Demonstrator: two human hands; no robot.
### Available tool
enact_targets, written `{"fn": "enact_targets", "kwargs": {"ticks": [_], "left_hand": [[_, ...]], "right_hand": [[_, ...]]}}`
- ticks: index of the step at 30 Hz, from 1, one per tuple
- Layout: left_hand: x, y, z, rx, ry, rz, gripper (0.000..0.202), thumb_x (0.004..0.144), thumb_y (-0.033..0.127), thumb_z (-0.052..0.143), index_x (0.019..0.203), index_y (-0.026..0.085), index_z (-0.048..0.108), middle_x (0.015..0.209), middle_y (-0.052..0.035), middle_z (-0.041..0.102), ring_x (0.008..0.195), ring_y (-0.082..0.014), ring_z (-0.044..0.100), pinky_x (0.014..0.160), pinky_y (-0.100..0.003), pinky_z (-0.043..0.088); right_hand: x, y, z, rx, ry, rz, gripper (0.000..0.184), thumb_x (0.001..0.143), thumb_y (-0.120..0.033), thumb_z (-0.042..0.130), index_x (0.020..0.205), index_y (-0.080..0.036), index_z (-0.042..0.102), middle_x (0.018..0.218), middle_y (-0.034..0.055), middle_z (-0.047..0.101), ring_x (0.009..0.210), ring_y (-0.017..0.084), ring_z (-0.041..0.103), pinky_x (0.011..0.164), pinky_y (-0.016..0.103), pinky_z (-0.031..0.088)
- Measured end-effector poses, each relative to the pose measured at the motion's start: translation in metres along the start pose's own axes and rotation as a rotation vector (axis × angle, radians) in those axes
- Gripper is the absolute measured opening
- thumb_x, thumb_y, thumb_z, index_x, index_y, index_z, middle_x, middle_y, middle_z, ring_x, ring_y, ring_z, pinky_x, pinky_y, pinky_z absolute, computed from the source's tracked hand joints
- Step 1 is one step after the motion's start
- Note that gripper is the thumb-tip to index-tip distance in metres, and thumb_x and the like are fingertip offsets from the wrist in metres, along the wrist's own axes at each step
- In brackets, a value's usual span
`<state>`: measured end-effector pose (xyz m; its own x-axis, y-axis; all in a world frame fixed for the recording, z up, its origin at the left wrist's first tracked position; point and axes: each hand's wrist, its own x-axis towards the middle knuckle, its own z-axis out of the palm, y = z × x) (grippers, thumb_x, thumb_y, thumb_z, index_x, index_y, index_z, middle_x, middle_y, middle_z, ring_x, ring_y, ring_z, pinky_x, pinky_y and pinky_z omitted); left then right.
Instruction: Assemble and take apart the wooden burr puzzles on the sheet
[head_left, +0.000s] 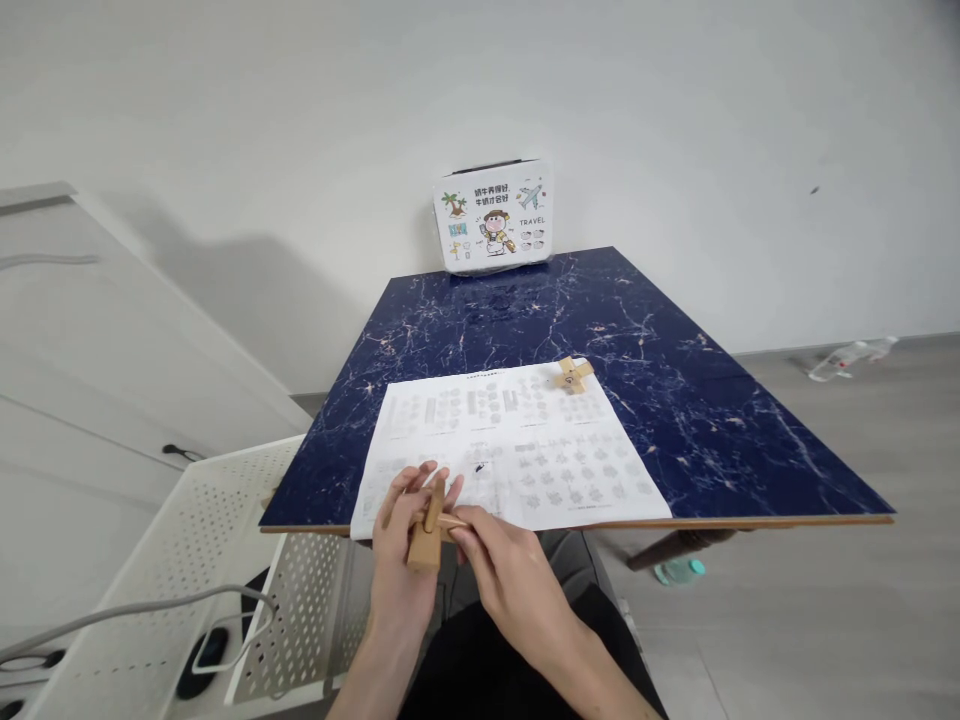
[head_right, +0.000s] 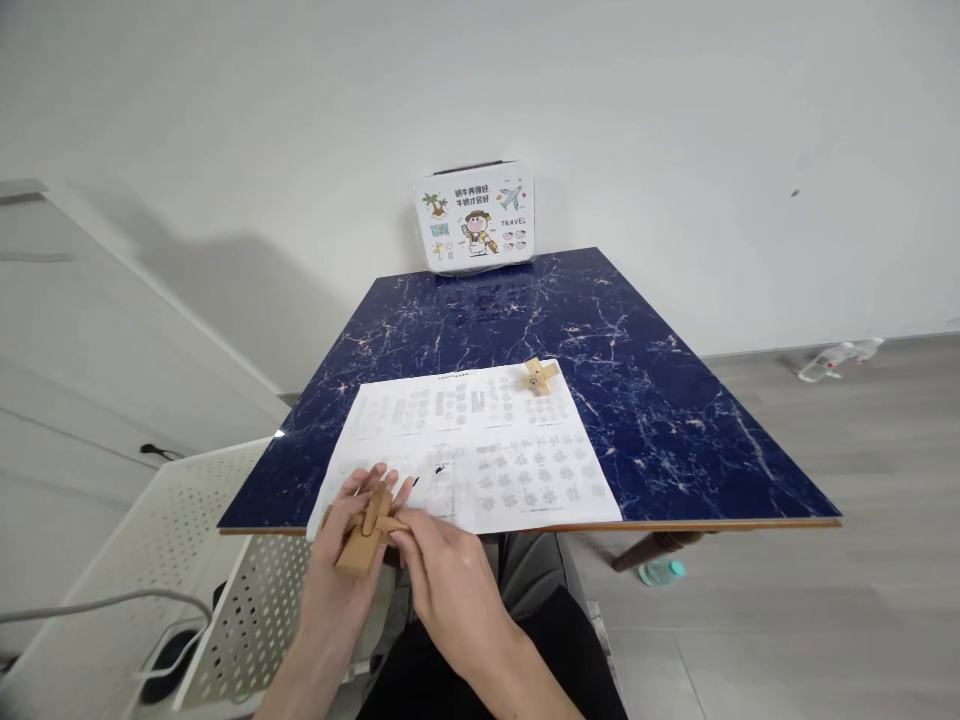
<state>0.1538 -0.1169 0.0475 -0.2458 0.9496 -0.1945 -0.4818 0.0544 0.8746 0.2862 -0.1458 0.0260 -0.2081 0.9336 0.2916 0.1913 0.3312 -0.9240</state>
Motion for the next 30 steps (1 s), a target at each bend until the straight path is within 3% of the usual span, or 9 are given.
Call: {"fn": "enact_targets", "kwargs": {"ticks": [4,8,10,12,16,20,22,25,30], "left_hand": [[-0.001,0.009,0.004,0.06,-0.088,-0.031,0.022,0.076,0.024,0.084,0.093,0.018,0.071,0.119,-0.0081,0.07,0.125,-0.0308,0.063,0.111,-0.044,0.052],[-0.002,0.014,0.007,0.121,-0.249,-0.039,0.033,0.089,0.042,0.071,0.114,0.02,0.071,0.135,-0.0119,0.066,0.139,-0.0335,0.052,0.115,-0.046,0.044],[0.0,0.011,0.004,0.159,-0.273,0.048,0.038,0.094,0.048,0.064,0.119,0.02,0.07,0.139,-0.0116,0.064,0.141,-0.032,0.048,0.118,-0.044,0.039],[0.007,0.008,-0.003,0.237,-0.215,0.195,0.035,0.096,0.049,0.062,0.117,0.021,0.07,0.138,-0.0094,0.064,0.142,-0.029,0.047,0.119,-0.04,0.035],[0.034,0.008,-0.029,0.583,-0.053,0.339,0.03,0.096,0.047,0.063,0.113,0.023,0.069,0.131,-0.008,0.065,0.129,-0.027,0.056,0.11,-0.036,0.042],[0.073,0.015,-0.054,0.935,-0.026,0.447,0.031,0.092,0.048,0.062,0.109,0.022,0.064,0.122,-0.0088,0.067,0.112,-0.0274,0.065,0.094,-0.037,0.052],[0.09,0.017,-0.064,1.096,-0.026,0.51,0.031,0.092,0.047,0.06,0.11,0.022,0.063,0.123,-0.0091,0.067,0.112,-0.0282,0.065,0.087,-0.037,0.054],[0.11,0.016,-0.076,1.288,-0.061,0.676,0.025,0.091,0.042,0.058,0.105,0.022,0.063,0.116,-0.0094,0.068,0.112,-0.0286,0.064,0.102,-0.043,0.05],[0.122,0.008,-0.084,1.387,-0.099,0.785,0.021,0.091,0.037,0.057,0.106,0.022,0.062,0.118,-0.01,0.069,0.116,-0.0288,0.063,0.108,-0.046,0.046]], "right_hand": [[-0.002,0.001,0.001,0.254,-0.054,0.111,0.029,0.109,-0.04,0.041,0.095,-0.022,0.06,0.073,-0.0024,0.058,0.062,0.013,0.053,0.065,0.025,0.043],[-0.003,0.007,0.004,0.699,-0.016,0.325,0.04,0.105,-0.055,0.046,0.087,-0.02,0.057,0.069,-0.0023,0.058,0.054,0.011,0.048,0.059,0.024,0.043],[-0.001,0.013,0.001,0.855,0.055,0.4,0.044,0.102,-0.057,0.053,0.08,-0.019,0.056,0.069,-0.0013,0.057,0.053,0.01,0.046,0.056,0.024,0.042],[0.003,0.019,-0.009,0.922,0.14,0.436,0.042,0.098,-0.056,0.06,0.079,-0.018,0.058,0.071,-0.0001,0.058,0.053,0.01,0.044,0.054,0.024,0.042],[0.017,0.032,-0.044,0.928,0.362,0.425,0.033,0.091,-0.049,0.072,0.083,-0.019,0.063,0.077,0.0012,0.059,0.056,0.011,0.045,0.054,0.025,0.045],[0.028,0.044,-0.074,0.996,0.534,0.423,0.03,0.08,-0.043,0.086,0.088,-0.019,0.07,0.082,0.0009,0.06,0.061,0.01,0.048,0.056,0.023,0.048],[0.028,0.05,-0.08,1.006,0.541,0.448,0.033,0.076,-0.041,0.089,0.095,-0.019,0.072,0.085,0.0017,0.062,0.064,0.011,0.051,0.058,0.023,0.049],[0.022,0.056,-0.082,0.884,0.477,0.465,0.035,0.08,-0.044,0.084,0.102,-0.02,0.072,0.085,0.0025,0.064,0.065,0.013,0.053,0.059,0.026,0.049],[0.013,0.061,-0.095,0.37,0.266,0.344,0.035,0.092,-0.055,0.068,0.098,-0.021,0.067,0.082,0.0031,0.066,0.068,0.017,0.057,0.066,0.03,0.049]]}}
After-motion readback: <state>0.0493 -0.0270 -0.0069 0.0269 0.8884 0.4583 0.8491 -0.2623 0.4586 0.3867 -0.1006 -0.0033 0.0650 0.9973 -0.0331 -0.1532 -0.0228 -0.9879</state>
